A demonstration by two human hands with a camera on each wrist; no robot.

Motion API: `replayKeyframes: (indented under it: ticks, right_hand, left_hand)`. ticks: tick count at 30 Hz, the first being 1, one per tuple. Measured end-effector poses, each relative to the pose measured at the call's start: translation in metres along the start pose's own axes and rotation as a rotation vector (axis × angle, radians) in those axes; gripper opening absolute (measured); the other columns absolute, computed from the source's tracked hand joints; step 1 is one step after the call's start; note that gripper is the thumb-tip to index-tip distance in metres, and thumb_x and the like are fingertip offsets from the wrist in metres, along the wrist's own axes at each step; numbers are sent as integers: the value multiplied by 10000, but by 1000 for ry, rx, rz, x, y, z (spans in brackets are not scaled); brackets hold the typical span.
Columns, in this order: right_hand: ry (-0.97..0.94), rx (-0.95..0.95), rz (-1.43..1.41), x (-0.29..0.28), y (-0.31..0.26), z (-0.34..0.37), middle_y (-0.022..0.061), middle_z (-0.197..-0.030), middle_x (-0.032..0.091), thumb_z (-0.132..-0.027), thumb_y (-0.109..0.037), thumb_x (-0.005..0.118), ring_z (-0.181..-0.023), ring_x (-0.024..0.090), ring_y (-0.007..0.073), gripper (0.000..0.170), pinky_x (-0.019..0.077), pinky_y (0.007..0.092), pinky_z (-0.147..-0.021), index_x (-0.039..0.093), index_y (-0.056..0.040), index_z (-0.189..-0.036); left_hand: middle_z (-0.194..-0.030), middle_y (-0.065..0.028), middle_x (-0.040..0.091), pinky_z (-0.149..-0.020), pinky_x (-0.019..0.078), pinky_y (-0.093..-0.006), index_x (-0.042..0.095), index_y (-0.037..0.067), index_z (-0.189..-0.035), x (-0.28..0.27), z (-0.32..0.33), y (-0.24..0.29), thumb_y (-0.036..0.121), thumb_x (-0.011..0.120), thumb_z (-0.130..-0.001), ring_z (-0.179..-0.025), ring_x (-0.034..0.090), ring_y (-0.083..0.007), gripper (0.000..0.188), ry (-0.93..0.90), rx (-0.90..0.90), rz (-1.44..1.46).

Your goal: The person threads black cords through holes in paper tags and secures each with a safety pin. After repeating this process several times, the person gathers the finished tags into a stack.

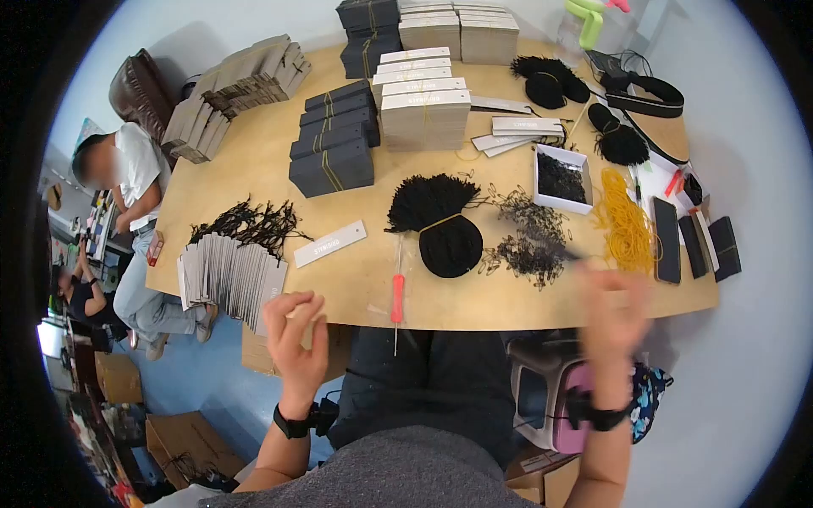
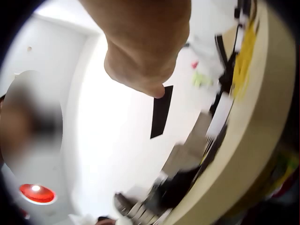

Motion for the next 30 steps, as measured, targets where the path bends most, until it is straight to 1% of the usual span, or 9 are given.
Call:
replayKeyframes:
  ticks: [1,3,5,9,14,18,21,24,30]
  right_hand:
    - [-134,-233,-43,28,-36,6,67,-901,669,-812,-24,757,-791,619,229,97,483,342,-677,662,-43,-818]
    - [-246,-608,-30,66,-87,19,48,-894,662,-785,-58,741,-772,621,205,169,495,355,-666,716,-38,-951]
    - [-360,-600,-135,98,-113,30,58,-882,626,-778,-71,721,-782,617,221,228,494,351,-657,722,-30,-1002]
    - [-358,-530,-164,124,-118,32,74,-872,593,-777,-50,704,-780,602,238,204,492,350,-658,713,-22,-979]
    - [-159,-190,48,101,-88,21,96,-864,567,-780,-34,761,-798,580,272,195,481,366,-682,690,-23,-960]
    - [-157,-110,22,108,-78,15,97,-840,552,-772,-31,782,-799,573,282,169,476,381,-686,666,-31,-895]
    - [-191,-89,-74,114,-72,17,94,-844,552,-773,-18,772,-800,573,279,169,473,382,-690,660,-32,-899]
    - [-143,-86,-87,110,-79,16,92,-838,552,-771,-1,760,-797,574,276,152,470,378,-689,655,-28,-878]
    - [-160,-5,-142,122,-68,19,89,-829,551,-772,2,753,-778,570,276,134,464,374,-681,649,-28,-850]
  left_hand:
    - [-1109,-106,642,-882,448,-415,708,71,-1084,0,1,6,-54,719,-737,-1037,570,-297,369,1,109,30]
    - [-1142,-77,657,-872,446,-414,718,90,-1085,2,2,9,-22,737,-724,-1042,587,-285,379,-22,175,91]
    - [-1154,-55,664,-879,439,-413,725,87,-1078,3,-4,12,-7,735,-735,-1053,601,-273,355,-165,240,-31]
    - [-1126,-69,674,-914,430,-399,727,50,-1049,17,14,-31,-15,709,-765,-1052,605,-276,292,-243,84,15]
    - [-1068,-79,667,-918,430,-397,720,33,-1011,22,8,-33,-21,698,-798,-1039,592,-288,221,-141,27,-34]
    - [-1062,-86,666,-933,422,-405,721,36,-995,23,6,-17,-26,708,-784,-1051,588,-284,220,-86,-19,-20]
    - [-1061,-102,665,-899,451,-399,718,30,-994,17,9,-1,-52,703,-779,-1014,604,-290,231,-62,-17,42]
    - [-1064,-128,663,-792,532,-343,709,10,-1037,15,10,18,-84,682,-812,-934,665,-293,245,-182,-83,427]
    - [-1058,-121,674,-800,538,-317,715,10,-1041,25,3,41,-95,663,-835,-955,679,-254,237,-316,-73,587]
Point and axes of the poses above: each hand's wrist, its own z-axis away from the middle knuckle, its own x-axis out of the palm, y = z × x, the point moved 1 cm from there along -z, towards the middle knuckle
